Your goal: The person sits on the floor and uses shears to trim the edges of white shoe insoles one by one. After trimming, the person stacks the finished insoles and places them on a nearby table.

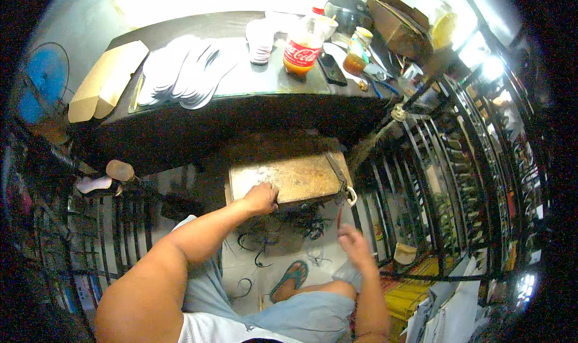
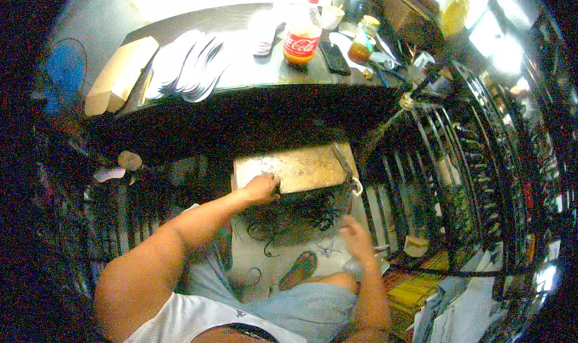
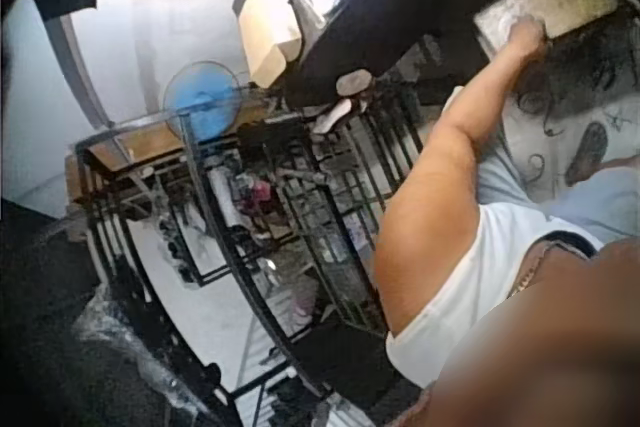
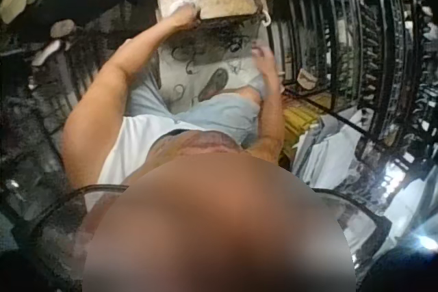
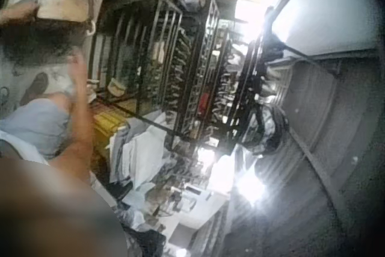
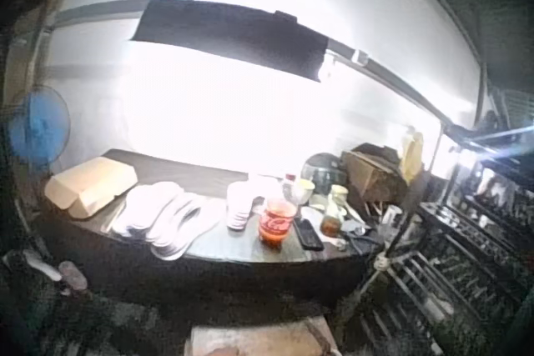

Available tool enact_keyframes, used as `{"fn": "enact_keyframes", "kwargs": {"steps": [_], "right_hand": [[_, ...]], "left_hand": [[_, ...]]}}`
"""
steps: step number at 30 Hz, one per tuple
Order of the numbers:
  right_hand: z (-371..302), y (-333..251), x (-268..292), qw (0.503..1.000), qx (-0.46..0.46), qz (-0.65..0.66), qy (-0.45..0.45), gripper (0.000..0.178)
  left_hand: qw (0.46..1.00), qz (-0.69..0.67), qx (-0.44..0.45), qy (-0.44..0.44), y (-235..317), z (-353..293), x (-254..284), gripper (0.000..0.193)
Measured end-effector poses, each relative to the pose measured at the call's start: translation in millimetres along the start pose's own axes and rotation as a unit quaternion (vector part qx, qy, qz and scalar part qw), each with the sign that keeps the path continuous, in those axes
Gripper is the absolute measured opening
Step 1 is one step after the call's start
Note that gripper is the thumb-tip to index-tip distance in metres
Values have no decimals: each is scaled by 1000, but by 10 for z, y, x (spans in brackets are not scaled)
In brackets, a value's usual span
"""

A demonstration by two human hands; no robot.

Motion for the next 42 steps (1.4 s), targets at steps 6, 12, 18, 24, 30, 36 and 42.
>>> {"fn": "enact_keyframes", "kwargs": {"steps": [6, 12, 18, 24, 30, 36, 42], "right_hand": [[567, -1382, -1749, 971, 162, -108, -139, 42], [1670, -729, -2030, 949, 196, -231, -90, 17], [2020, -900, -452, 963, 114, -139, 200, 24], [2971, -674, 555, 905, -94, -344, 232, 76], [2996, -786, 461, 932, -211, -282, 90, 39], [2584, -1484, 235, 971, -212, -57, 90, 44], [2793, -1645, 279, 971, -196, 112, 74, 47]], "left_hand": [[985, -154, -76, 2, -101, 197, -72, 20], [974, -215, -69, -26, -407, 821, -167, 18], [959, -282, -4, 25, -216, 614, 207, 17], [963, -239, 102, -68, -207, -592, 715, 23], [938, -269, 207, -77, -63, -1944, 1491, 20], [948, -243, 199, -49, 312, -2231, 1684, 24], [940, -164, 289, -83, 51, -2037, 1367, 23]]}}
Point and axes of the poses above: each hand's wrist, its own z-axis towards the middle knuckle, its own x-axis out of the back of the hand, y = z × x, the point moved 10 cm from there along z, towards the middle knuckle, and after that the axes turned 13 degrees about -z, right-handed, at the moved point
